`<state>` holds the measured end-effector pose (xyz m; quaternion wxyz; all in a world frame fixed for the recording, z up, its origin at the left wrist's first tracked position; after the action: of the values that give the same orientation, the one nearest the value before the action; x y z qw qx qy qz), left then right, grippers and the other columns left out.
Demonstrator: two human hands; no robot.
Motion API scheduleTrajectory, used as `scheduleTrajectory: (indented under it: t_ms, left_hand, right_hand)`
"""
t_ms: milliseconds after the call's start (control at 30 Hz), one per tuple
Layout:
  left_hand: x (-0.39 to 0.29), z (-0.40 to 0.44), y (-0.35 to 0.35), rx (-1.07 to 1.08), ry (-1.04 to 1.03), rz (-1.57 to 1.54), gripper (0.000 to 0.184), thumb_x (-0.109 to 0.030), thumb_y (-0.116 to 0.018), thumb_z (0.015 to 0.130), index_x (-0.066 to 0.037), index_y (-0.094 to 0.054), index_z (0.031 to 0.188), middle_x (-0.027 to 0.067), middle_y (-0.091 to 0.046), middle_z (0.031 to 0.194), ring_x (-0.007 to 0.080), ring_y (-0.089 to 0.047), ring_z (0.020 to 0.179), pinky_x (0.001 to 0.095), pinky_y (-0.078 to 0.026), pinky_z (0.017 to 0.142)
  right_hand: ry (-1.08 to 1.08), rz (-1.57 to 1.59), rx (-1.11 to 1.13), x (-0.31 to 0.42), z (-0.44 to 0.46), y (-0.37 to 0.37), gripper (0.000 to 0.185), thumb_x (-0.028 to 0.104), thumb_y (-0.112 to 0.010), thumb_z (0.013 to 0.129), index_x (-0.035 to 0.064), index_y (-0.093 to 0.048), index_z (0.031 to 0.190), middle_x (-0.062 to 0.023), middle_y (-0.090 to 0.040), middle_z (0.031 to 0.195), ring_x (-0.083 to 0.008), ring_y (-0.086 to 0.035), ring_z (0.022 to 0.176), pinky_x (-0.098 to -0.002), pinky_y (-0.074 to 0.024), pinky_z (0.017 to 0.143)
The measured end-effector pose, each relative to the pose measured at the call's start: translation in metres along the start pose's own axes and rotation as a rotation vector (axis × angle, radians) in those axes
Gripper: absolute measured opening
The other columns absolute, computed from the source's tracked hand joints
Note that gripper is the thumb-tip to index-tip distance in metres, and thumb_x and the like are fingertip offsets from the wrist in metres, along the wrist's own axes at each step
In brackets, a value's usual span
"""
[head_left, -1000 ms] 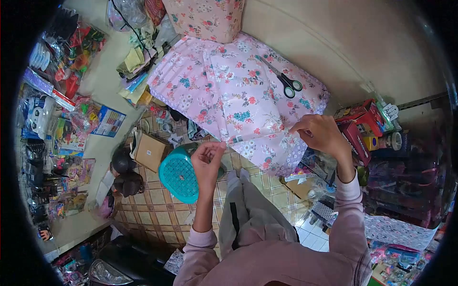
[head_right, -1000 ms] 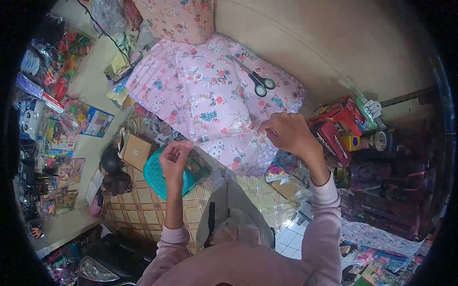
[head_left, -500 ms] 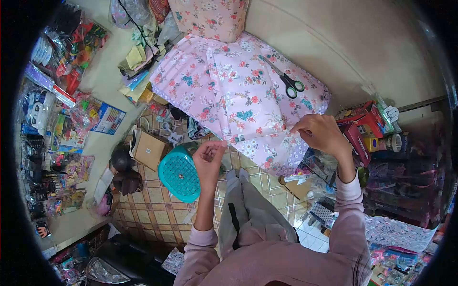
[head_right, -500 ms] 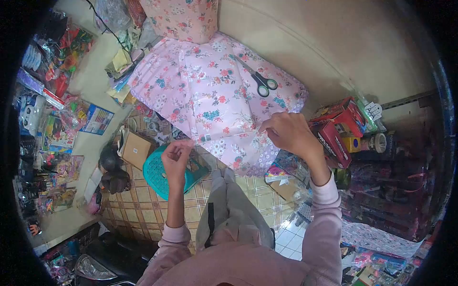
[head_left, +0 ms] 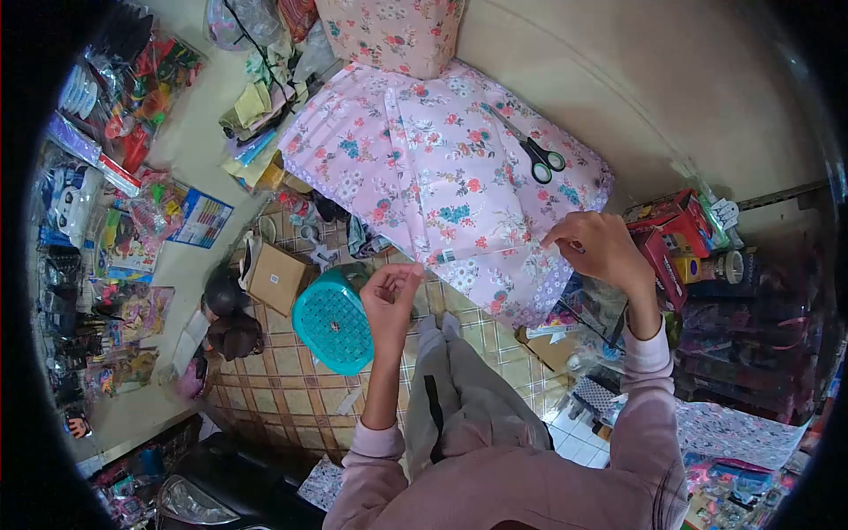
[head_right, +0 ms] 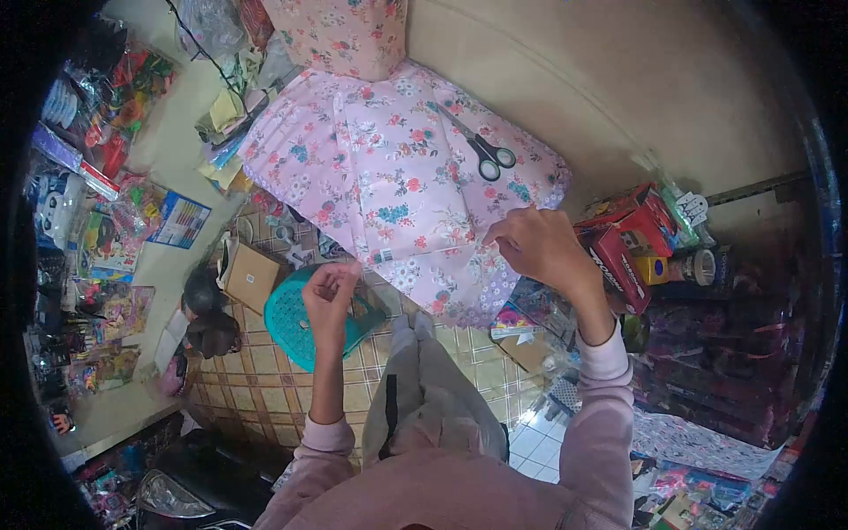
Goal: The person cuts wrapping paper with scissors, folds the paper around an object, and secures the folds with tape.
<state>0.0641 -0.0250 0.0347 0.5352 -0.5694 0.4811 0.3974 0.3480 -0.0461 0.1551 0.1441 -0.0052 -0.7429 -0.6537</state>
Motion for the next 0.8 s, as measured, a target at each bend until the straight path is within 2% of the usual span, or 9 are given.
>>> scheduleTrajectory:
  t_ms: [333, 733, 800]
  left_hand:
    - [0.004, 0.001, 0.001, -0.010, 0.015, 0.002, 0.012, -0.007, -0.070, 0.083, 0.003, -0.065, 0.088, 0.0036, -0.064, 0.079, 0.0054, -0.055, 0.069, 0.0192, -0.041, 0.063]
    - [0.015, 0.005, 0.004, -0.043, 0.011, 0.092, 0.013, -0.009, -0.072, 0.082, 0.001, -0.065, 0.081, -0.0016, -0.060, 0.071, 0.0016, -0.047, 0.061, 0.0176, -0.036, 0.055]
    - [0.020, 0.006, 0.006, -0.029, 0.014, 0.112, 0.010, -0.007, -0.071, 0.081, 0.000, -0.064, 0.082, 0.0000, -0.062, 0.075, 0.0037, -0.053, 0.066, 0.0184, -0.039, 0.059]
  right_hand:
    - [-0.062, 0.031, 0.024, 0.001, 0.006, -0.005, 0.019, 0.007, -0.059, 0.073, 0.0147, -0.073, 0.084, -0.0056, -0.068, 0.079, -0.0249, -0.064, 0.073, -0.0366, -0.0496, 0.064]
    - [-0.056, -0.030, 0.039, 0.004, 0.015, -0.009, 0.018, 0.010, -0.059, 0.073, 0.0151, -0.073, 0.084, -0.0064, -0.068, 0.072, -0.0259, -0.066, 0.070, -0.0374, -0.0509, 0.063]
    - [-0.086, -0.041, 0.073, 0.003, 0.016, -0.009, 0.018, 0.010, -0.059, 0.073, 0.0153, -0.073, 0.083, -0.0064, -0.068, 0.072, -0.0258, -0.066, 0.070, -0.0373, -0.0509, 0.063]
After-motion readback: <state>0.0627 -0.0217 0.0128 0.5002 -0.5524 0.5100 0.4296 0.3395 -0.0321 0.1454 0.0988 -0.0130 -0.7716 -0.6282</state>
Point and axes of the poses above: each hand's wrist, its own z-axis towards the middle knuckle, its own y-axis out of the back of the hand, x = y × z, the point moved 2 cm from there along z, towards the middle knuckle
